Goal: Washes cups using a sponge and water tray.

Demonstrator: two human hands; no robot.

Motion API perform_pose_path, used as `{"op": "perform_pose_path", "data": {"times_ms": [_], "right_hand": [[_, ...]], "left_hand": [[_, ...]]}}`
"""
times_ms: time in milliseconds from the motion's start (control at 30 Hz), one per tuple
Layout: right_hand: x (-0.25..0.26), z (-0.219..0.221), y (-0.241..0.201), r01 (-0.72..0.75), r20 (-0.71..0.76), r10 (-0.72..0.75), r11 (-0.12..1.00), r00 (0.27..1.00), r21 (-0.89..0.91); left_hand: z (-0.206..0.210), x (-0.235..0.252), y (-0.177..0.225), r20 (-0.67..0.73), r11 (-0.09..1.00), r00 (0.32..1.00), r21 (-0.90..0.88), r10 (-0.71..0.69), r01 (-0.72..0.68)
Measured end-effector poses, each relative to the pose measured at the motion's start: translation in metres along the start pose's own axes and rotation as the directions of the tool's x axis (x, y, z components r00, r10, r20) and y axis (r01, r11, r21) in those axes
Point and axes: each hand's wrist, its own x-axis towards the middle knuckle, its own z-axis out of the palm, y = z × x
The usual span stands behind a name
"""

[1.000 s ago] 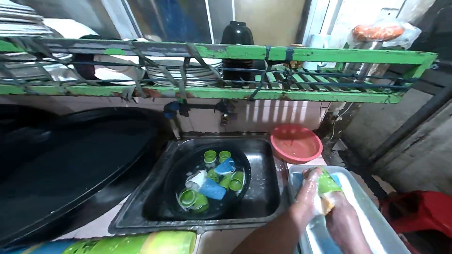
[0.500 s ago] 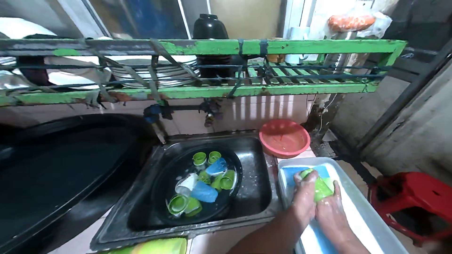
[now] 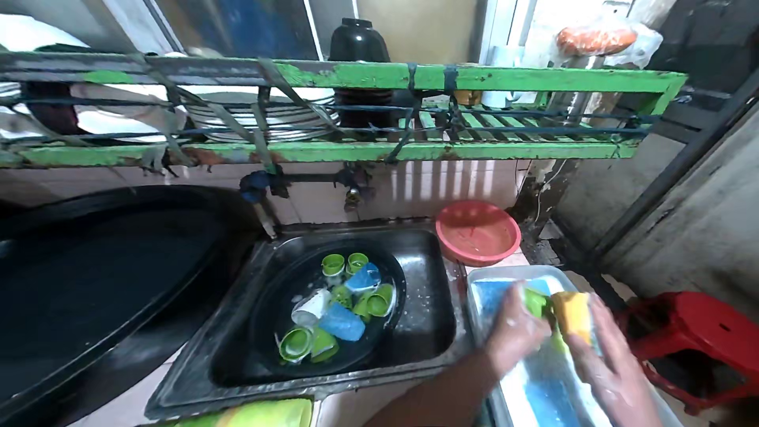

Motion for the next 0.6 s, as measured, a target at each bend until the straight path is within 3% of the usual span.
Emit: {"op": "perform_pose_path", "data": {"times_ms": [67,133,200,233,300,367,433,533,600], "right_hand": [[0.017,0.009,0.012,-0.012,-0.033,0.006,0.982,0.999,-0.186],[0.035,0.009,0.017,-0.313,-0.061,0.313,0.95,0.948,0.012],[0.039,0.014,0.02,-0.402,-0.089,0.418,0.903,0.904,0.152],[0.033,0.017,0.017,-0.323,-0.099,0.333,0.94,0.938,0.11],[0.017,0.028,0.008,-0.025,-0.106,0.016,0.996,0.994,-0.083],[0.011,0.039,0.004,0.132,-0.123,-0.151,0.98,0.981,-0.15],[0.02,0.038,0.004,0.017,-0.18,-0.027,0.998,0.983,-0.06],[0.049,0.024,-0.002,-0.332,-0.206,0.375,0.919,0.904,0.214],[0.05,0.027,-0.008,-0.316,-0.203,0.364,0.919,0.909,0.234]], "left_hand": [[0.019,-0.022,0.006,0.147,0.939,0.982,0.305,0.117,-0.157],[0.024,-0.027,0.014,0.242,0.885,0.967,0.429,0.079,-0.18],[0.021,-0.023,0.017,0.265,0.843,0.962,0.504,0.059,-0.19],[0.016,-0.019,0.019,0.254,0.828,0.966,0.528,0.054,-0.186],[0.005,-0.012,0.02,0.218,0.842,0.975,0.516,0.049,-0.158],[-0.004,-0.01,0.014,0.169,0.9,0.984,0.417,0.061,-0.128],[-0.004,-0.012,0.02,0.208,0.87,0.974,0.461,0.088,-0.177],[0.003,-0.015,0.035,0.26,0.786,0.963,0.581,0.07,-0.214],[-0.003,-0.011,0.037,0.241,0.764,0.964,0.6,0.112,-0.238]]}}
